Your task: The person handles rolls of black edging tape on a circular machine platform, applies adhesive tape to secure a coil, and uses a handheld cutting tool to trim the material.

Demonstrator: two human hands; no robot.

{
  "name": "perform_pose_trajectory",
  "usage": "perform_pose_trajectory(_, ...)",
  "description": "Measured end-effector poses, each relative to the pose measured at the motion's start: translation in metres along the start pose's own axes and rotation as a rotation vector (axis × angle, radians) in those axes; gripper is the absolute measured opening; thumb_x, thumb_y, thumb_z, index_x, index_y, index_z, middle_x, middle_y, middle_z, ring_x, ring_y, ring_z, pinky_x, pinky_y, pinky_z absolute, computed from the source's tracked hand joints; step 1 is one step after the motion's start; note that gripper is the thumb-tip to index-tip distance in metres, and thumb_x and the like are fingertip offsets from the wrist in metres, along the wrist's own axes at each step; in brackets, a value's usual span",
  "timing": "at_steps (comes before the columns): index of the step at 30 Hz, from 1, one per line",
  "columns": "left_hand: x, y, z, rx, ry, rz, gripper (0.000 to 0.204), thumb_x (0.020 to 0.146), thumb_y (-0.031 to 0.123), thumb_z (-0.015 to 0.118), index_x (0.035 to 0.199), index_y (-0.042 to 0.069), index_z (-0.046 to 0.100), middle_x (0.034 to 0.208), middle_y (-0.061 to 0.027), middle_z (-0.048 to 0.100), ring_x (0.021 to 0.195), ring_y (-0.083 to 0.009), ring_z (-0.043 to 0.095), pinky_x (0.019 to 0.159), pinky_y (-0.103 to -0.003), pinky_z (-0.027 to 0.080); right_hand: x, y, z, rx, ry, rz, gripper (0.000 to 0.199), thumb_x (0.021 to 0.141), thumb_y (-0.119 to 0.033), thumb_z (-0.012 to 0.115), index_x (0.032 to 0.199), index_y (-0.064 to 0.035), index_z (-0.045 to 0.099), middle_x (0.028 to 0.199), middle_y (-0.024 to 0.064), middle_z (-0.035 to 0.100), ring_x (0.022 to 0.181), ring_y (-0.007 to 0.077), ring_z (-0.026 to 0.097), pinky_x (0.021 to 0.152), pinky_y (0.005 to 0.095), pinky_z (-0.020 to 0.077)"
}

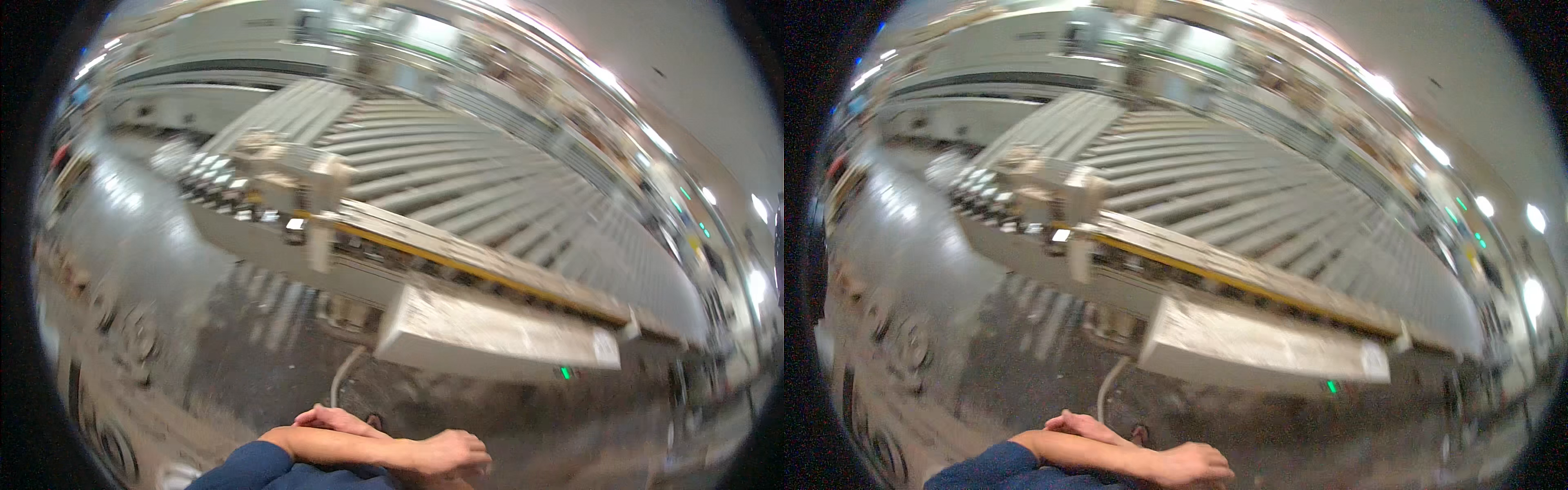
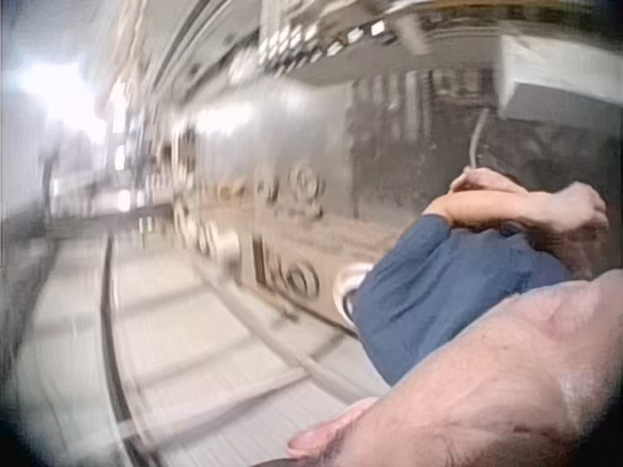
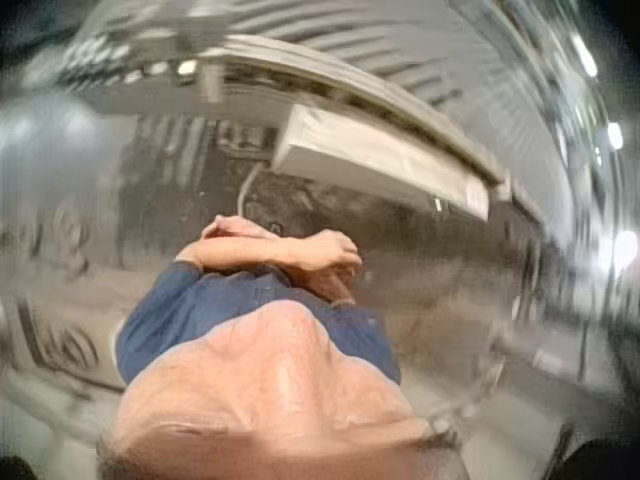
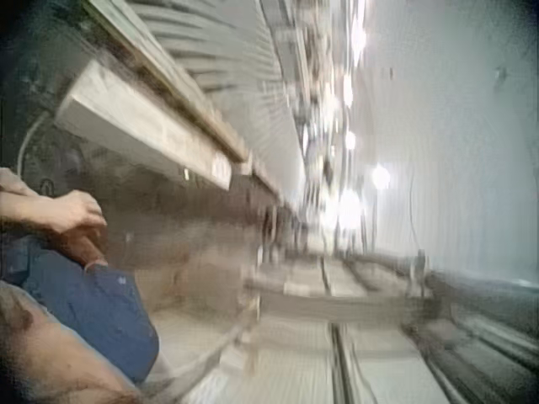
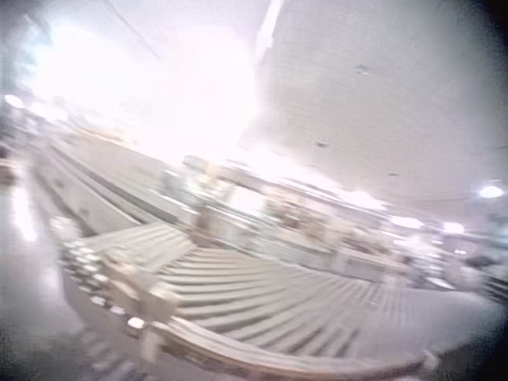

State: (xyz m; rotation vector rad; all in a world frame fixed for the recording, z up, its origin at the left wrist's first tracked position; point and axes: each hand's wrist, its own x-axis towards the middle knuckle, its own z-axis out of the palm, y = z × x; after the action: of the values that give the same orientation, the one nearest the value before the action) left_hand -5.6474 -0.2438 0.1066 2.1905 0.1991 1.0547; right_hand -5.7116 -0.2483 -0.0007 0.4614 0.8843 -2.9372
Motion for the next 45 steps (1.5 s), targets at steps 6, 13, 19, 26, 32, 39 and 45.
perform_pose_trajectory(6,0.006,-0.023,0.066,0.058,0.031,-0.029,0.022,0.085,0.025,0.06,0.092,0.003,0.06,0.09,-0.0125,0.061,0.087,-0.0315,0.061,0.074,-0.042,0.049,-0.061,-0.005,0.003,-0.352,0.158,-0.006,0.05,0.105,-0.042,0.044,0.127,0.0006,0.059,0.118,0.0103,0.065,0.11,0.019,0.061,0.098,0.0348,0.0459)
perform_pose_trajectory(13,-0.022,-0.047,0.037,0.295,0.183,-0.079,0.018,0.079,0.027,0.069,0.088,0.011,0.069,0.083,-0.0088,0.067,0.082,-0.032,0.064,0.067,-0.045,0.052,-0.042,0.009,0.097,0.003,0.198,0.014,0.052,0.103,-0.047,0.045,0.121,-0.0007,0.061,0.111,0.0139,0.068,0.098,0.0253,0.065,0.089,0.0415,0.0518)
perform_pose_trajectory(19,-0.033,-0.054,-0.002,0.502,0.332,-0.158,0.018,0.079,0.031,0.069,0.084,0.013,0.068,0.08,-0.0072,0.066,0.079,-0.031,0.064,0.065,-0.044,0.051,-0.016,0.015,0.092,-0.437,-0.075,0.341,0.056,0.102,-0.05,0.042,0.121,-0.0013,0.061,0.111,0.0115,0.067,0.101,0.0226,0.064,0.089,0.0385,0.0515)
perform_pose_trajectory(26,-0.051,-0.045,-0.012,0.625,0.449,-0.134,0.019,0.079,0.035,0.069,0.079,0.016,0.067,0.077,-0.0054,0.065,0.076,-0.0299,0.063,0.063,-0.043,0.05,0.013,0.009,0.11,-0.661,-0.148,0.553,0.054,0.104,-0.046,0.041,0.125,0.0014,0.059,0.113,0.0111,0.067,0.105,0.0206,0.063,0.093,0.0364,0.0501)
perform_pose_trajectory(32,-0.041,0.028,-0.038,0.721,0.392,-0.047,0.024,0.078,0.037,0.07,0.074,0.015,0.063,0.076,-0.0062,0.063,0.075,-0.0304,0.062,0.063,-0.043,0.05,0.017,-0.01,0.104,-0.594,-0.02,0.477,0.055,0.104,-0.045,0.042,0.125,0.002,0.059,0.112,0.0099,0.067,0.104,0.0182,0.062,0.092,0.035,0.0509)
perform_pose_trajectory(39,-0.023,0.055,-0.019,0.477,0.204,-0.111,0.025,0.08,0.033,0.071,0.083,0.01,0.062,0.082,-0.0126,0.066,0.08,-0.0311,0.064,0.07,-0.045,0.052,0.004,0.004,0.042,-0.23,-0.081,0.308,0.053,0.101,-0.048,0.047,0.121,-0.0012,0.06,0.1,0.0054,0.068,0.09,0.0123,0.063,0.082,0.0285,0.0516)
perform_pose_trajectory(45,0.001,0.048,0.043,0.108,-0.258,0.076,0.022,0.086,0.025,0.061,0.094,0.004,0.06,0.084,-0.0104,0.061,0.082,-0.0291,0.061,0.074,-0.04,0.05,-0.052,0.025,0.022,-0.005,0.155,-0.008,0.061,0.098,-0.056,0.047,0.123,-0.0009,0.06,0.105,0.0076,0.066,0.095,0.0144,0.063,0.084,0.0297,0.0514)
